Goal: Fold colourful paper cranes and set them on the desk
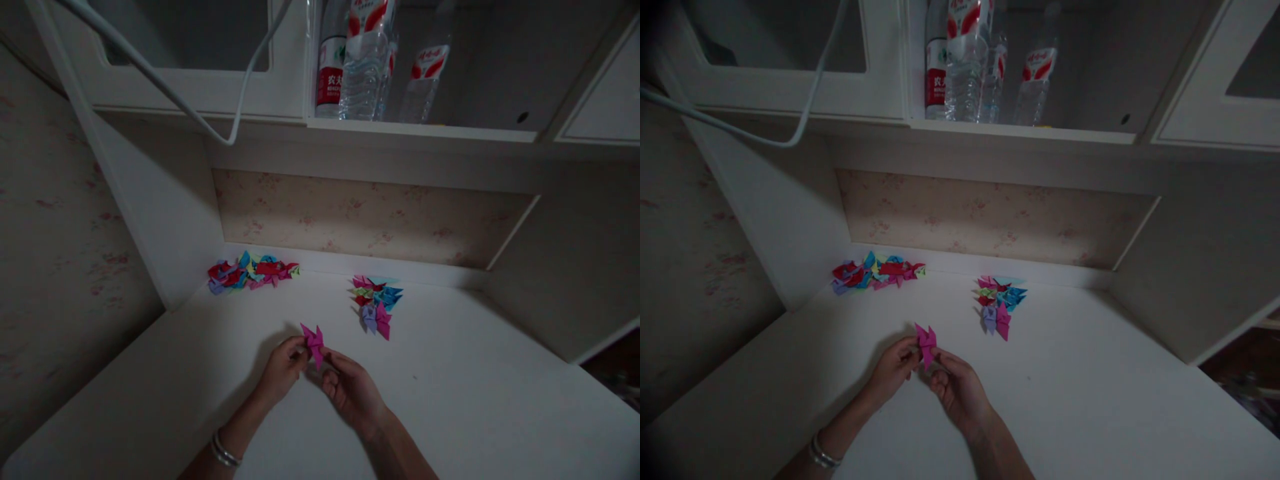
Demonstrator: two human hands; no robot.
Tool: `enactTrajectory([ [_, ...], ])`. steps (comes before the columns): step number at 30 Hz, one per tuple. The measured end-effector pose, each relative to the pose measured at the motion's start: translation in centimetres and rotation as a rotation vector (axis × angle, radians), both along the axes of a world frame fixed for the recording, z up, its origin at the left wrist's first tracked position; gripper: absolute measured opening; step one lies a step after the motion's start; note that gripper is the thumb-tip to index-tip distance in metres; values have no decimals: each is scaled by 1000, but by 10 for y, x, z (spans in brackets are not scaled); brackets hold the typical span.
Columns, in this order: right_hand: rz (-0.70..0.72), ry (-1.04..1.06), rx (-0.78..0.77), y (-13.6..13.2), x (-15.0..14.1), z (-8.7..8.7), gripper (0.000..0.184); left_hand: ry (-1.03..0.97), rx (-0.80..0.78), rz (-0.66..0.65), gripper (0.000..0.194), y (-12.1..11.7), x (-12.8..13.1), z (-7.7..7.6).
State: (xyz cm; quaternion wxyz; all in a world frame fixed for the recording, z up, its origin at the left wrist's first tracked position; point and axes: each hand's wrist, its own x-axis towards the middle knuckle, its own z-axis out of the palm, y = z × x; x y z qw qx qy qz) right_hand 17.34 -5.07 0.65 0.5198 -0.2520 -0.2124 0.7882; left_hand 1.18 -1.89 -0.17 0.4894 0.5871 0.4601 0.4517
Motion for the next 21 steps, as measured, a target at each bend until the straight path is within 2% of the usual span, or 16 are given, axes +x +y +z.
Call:
enactTrajectory([
  [6, 24, -21, 28, 0, -2, 0, 22, 16, 41, -54, 17, 3, 1, -5],
  [12, 16, -120, 72, -3, -5, -4, 27, 31, 5, -3, 24, 3, -2, -5],
  [16, -104, -218, 114, -1, -6, -7, 21, 76, -8, 26, 38, 0, -3, -3],
  [21, -303, -247, 114, 2, -5, -5, 25, 85, -3, -22, 41, 1, -5, -11],
])
